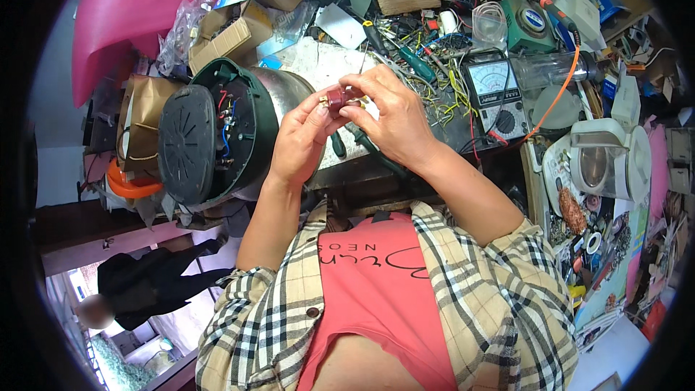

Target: The person works on the internal wiring of a cylindrical appliance base. They use pliers and a screwdriver to strip and adjust wires, then connect a red electrical connector to the wiring inside the base.

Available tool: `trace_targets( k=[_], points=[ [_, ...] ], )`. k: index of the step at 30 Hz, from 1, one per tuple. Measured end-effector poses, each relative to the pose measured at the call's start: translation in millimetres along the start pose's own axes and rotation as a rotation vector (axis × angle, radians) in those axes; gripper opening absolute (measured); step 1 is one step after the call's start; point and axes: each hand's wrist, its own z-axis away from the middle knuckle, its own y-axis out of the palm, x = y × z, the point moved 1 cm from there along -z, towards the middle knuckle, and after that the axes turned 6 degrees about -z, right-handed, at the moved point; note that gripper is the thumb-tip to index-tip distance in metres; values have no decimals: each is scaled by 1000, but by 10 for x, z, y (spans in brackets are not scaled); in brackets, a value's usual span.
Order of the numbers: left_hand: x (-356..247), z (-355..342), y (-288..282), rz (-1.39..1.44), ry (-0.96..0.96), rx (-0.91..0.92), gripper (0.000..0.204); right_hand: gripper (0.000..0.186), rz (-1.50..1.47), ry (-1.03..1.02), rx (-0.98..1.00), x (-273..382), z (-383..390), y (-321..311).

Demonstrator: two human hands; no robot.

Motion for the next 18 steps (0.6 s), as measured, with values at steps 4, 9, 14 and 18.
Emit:
trace_targets(
  k=[4,9,14,18],
  points=[
    [-23,115,-59,-103,61,0,39,35,-16,-3,15,32,23,115],
    [-73,232,-113,-393,146,-79,39,34,-165,139,50,11,52,217],
    [-114,270,-114,-500,158,-134,29,27,-490,397,84,-109,127,305],
    [-110,267,-113,-554,141,-148,25,25,-700,481,100,-215,168,352]
  ],
)
